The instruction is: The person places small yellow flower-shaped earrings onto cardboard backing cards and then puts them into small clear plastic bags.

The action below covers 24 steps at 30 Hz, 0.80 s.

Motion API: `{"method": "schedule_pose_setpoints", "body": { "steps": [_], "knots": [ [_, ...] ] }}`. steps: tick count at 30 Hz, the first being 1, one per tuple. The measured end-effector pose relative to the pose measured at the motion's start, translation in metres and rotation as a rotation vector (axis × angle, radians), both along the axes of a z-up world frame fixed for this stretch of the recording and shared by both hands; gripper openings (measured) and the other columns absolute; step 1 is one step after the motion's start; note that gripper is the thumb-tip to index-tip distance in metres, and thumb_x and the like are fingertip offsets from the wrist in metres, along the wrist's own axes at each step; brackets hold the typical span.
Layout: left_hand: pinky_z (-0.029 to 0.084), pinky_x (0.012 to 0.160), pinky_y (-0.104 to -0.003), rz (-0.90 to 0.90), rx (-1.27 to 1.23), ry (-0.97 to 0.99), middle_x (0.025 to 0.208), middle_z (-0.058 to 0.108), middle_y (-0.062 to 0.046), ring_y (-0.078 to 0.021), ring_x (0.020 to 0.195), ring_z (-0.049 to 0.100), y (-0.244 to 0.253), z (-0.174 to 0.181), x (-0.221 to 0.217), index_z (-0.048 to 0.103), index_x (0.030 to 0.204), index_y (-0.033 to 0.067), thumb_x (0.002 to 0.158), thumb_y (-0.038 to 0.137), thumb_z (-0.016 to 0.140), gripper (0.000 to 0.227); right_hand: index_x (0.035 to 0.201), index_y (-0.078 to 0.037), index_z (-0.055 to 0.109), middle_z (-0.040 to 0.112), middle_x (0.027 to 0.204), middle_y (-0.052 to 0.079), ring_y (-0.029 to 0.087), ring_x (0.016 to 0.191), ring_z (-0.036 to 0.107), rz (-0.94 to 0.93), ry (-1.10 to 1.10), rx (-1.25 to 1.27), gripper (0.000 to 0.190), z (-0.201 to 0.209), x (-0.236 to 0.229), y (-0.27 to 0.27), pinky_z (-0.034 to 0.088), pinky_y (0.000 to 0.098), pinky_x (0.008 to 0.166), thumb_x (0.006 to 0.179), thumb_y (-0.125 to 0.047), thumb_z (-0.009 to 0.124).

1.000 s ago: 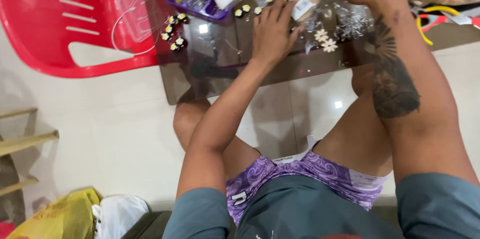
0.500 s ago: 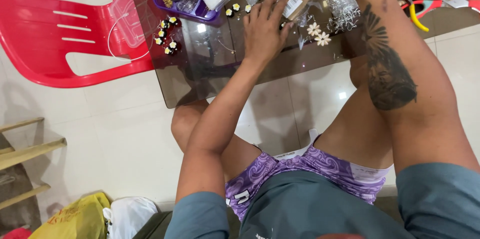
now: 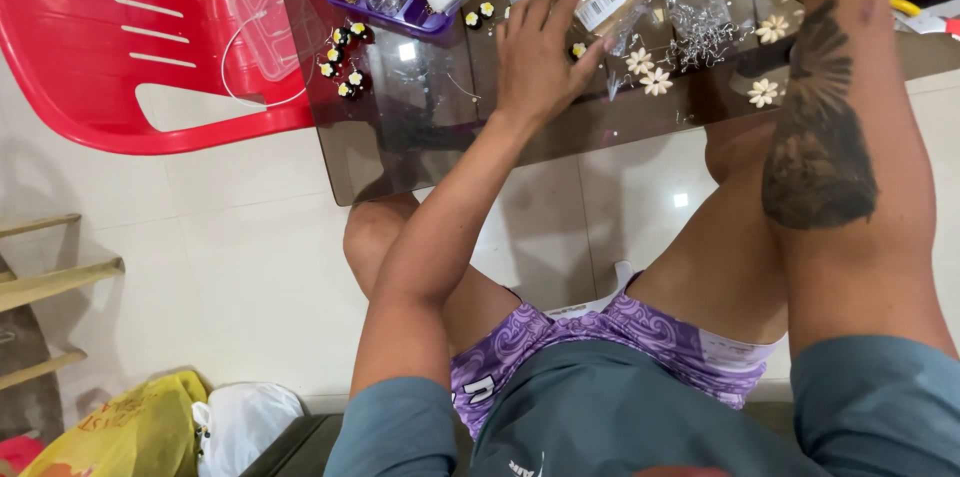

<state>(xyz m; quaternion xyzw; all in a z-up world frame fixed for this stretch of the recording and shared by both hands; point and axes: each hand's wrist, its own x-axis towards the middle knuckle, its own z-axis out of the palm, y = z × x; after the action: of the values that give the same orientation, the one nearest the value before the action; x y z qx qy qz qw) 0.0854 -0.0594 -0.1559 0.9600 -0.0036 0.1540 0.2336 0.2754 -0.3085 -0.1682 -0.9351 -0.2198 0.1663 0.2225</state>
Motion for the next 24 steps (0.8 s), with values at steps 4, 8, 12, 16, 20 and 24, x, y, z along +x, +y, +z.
{"method": "schedule_pose_setpoints", "body": {
  "steps": [4, 8, 12, 16, 20, 24],
  "knots": [
    [0.052, 0.115, -0.047, -0.054, -0.205, -0.213, 0.148, 0.058, -0.001, -0.0236, 0.138, 0.060, 0.001, 0.027, -0.003, 0.047, 0.150, 0.0212, 0.101, 0.052, 0.070, 0.063, 0.085, -0.009, 0.047, 0.053, 0.079, 0.010, 0.029, 0.068, 0.047, -0.032, -0.138, -0.072, 0.033, 0.023, -0.014, -0.025, 0.038, 0.0497, 0.057, 0.117, -0.018, 0.051],
    [0.049, 0.124, -0.046, -0.046, -0.272, -0.187, 0.157, 0.054, -0.004, -0.0259, 0.146, 0.058, 0.007, 0.047, -0.014, 0.038, 0.158, 0.0281, 0.101, 0.053, 0.075, 0.071, 0.083, -0.010, 0.045, 0.054, 0.077, 0.011, 0.031, 0.067, 0.049, -0.039, -0.238, -0.117, 0.036, 0.055, -0.046, 0.015, 0.039, 0.0510, 0.056, 0.117, -0.016, 0.050],
    [0.059, 0.112, -0.039, -0.042, -0.143, -0.204, 0.149, 0.060, -0.003, -0.0243, 0.137, 0.065, 0.018, 0.046, -0.022, 0.042, 0.154, 0.0222, 0.098, 0.044, 0.084, 0.074, 0.101, -0.012, 0.061, 0.060, 0.091, -0.002, 0.008, 0.081, 0.053, -0.056, 0.150, 0.603, 0.020, 0.106, -0.099, 0.073, 0.041, 0.0277, 0.071, 0.118, -0.017, 0.068],
    [0.058, 0.115, -0.032, -0.063, -0.422, -0.139, 0.149, 0.063, -0.003, -0.0182, 0.139, 0.065, 0.029, 0.056, -0.031, 0.050, 0.150, 0.0198, 0.095, 0.038, 0.086, 0.068, 0.092, -0.010, 0.061, 0.057, 0.073, 0.003, 0.008, 0.059, 0.053, -0.035, 0.486, 0.928, 0.027, 0.088, -0.097, 0.086, 0.044, 0.0189, 0.055, 0.117, -0.021, 0.064],
    [0.059, 0.103, -0.024, -0.012, -0.609, -0.090, 0.147, 0.065, -0.002, -0.0106, 0.134, 0.067, 0.029, 0.073, -0.039, 0.057, 0.145, 0.0212, 0.090, 0.034, 0.087, 0.065, 0.101, -0.013, 0.062, 0.065, 0.088, 0.002, 0.008, 0.066, 0.058, 0.055, 0.679, 1.007, 0.029, 0.109, -0.107, 0.094, 0.047, 0.0202, 0.059, 0.107, -0.041, 0.063],
    [0.057, 0.093, -0.021, -0.038, -0.837, -0.070, 0.140, 0.070, 0.001, -0.0047, 0.112, 0.064, 0.030, 0.075, -0.042, 0.057, 0.146, 0.0199, 0.090, 0.031, 0.088, 0.066, 0.101, -0.009, 0.063, 0.065, 0.085, 0.003, 0.009, 0.063, 0.061, 0.008, 0.791, 1.087, 0.033, 0.110, -0.112, 0.100, 0.051, 0.0209, 0.056, 0.105, -0.042, 0.066]
  ]
}}
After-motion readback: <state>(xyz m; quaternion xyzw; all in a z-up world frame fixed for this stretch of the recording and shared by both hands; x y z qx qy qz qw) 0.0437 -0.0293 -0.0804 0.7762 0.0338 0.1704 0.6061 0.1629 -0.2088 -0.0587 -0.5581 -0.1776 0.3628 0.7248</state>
